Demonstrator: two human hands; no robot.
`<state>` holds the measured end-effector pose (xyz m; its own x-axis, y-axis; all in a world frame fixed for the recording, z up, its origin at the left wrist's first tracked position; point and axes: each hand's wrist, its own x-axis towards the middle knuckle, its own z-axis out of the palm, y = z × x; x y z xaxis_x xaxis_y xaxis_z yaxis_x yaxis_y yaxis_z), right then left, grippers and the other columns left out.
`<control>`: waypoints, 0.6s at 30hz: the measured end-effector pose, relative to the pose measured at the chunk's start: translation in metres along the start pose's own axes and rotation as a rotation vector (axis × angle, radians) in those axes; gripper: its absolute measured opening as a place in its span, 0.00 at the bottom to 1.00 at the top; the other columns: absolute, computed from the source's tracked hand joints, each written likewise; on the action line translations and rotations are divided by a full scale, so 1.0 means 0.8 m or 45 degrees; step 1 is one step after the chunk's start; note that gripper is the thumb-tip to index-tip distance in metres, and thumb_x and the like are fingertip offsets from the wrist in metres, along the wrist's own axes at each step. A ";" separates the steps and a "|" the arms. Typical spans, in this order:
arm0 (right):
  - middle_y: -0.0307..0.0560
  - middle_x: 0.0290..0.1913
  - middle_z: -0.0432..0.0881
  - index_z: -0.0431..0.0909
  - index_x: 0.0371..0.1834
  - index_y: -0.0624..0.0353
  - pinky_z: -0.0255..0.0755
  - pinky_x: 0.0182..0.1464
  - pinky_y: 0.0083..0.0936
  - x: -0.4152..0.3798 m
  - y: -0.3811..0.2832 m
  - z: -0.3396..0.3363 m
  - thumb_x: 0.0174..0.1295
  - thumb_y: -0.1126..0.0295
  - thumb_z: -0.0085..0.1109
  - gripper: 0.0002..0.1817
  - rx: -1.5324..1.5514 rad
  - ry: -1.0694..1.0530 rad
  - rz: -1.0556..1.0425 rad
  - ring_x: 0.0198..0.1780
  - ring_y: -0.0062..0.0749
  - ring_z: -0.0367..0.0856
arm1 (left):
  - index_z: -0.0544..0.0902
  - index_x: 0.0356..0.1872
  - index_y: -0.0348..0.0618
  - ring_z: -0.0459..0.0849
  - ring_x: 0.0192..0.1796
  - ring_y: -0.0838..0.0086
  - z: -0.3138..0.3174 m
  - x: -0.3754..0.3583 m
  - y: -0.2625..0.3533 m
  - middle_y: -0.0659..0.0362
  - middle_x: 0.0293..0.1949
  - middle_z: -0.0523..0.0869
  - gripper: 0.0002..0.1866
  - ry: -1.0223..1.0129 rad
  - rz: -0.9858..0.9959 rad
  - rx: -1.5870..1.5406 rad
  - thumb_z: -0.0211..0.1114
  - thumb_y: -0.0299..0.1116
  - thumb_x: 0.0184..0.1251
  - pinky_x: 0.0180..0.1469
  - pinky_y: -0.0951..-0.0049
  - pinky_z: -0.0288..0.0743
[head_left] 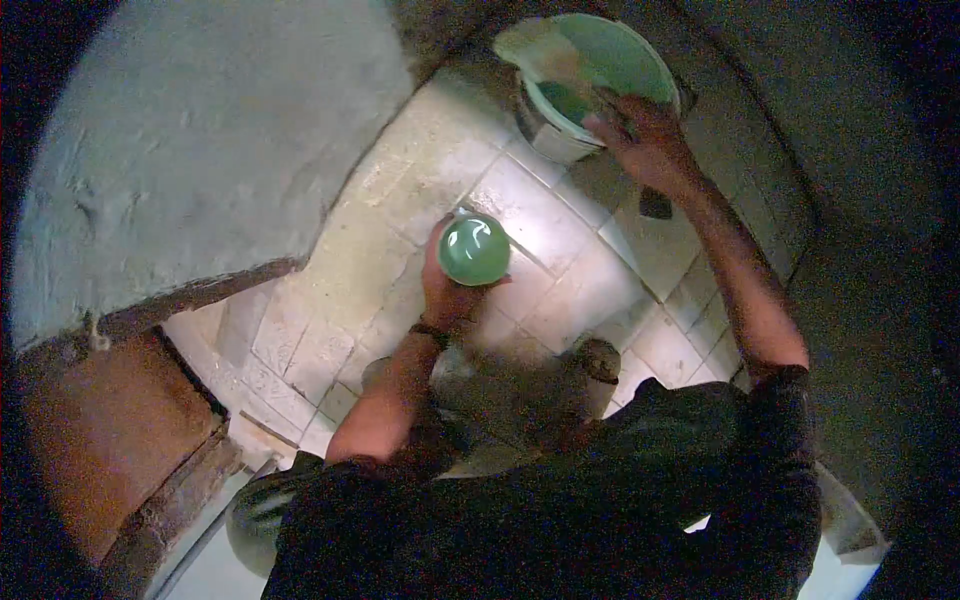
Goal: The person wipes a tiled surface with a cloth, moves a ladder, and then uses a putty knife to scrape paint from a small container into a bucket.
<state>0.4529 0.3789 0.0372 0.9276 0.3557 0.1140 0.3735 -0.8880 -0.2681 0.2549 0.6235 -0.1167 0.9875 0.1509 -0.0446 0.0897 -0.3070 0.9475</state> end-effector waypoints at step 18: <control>0.49 0.47 0.81 0.69 0.61 0.58 0.75 0.49 0.39 -0.113 0.245 0.155 0.57 0.56 0.58 0.29 0.265 -0.715 0.346 0.44 0.38 0.81 | 0.70 0.55 0.38 0.76 0.53 0.54 -0.098 0.008 0.055 0.50 0.48 0.78 0.37 -0.271 0.090 0.357 0.77 0.35 0.40 0.58 0.62 0.70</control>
<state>0.4426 0.2087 -0.1441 0.8300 0.2749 -0.4853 0.0668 -0.9129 -0.4027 0.2549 0.6844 -0.0507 0.9947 -0.0703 -0.0750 0.0228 -0.5599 0.8283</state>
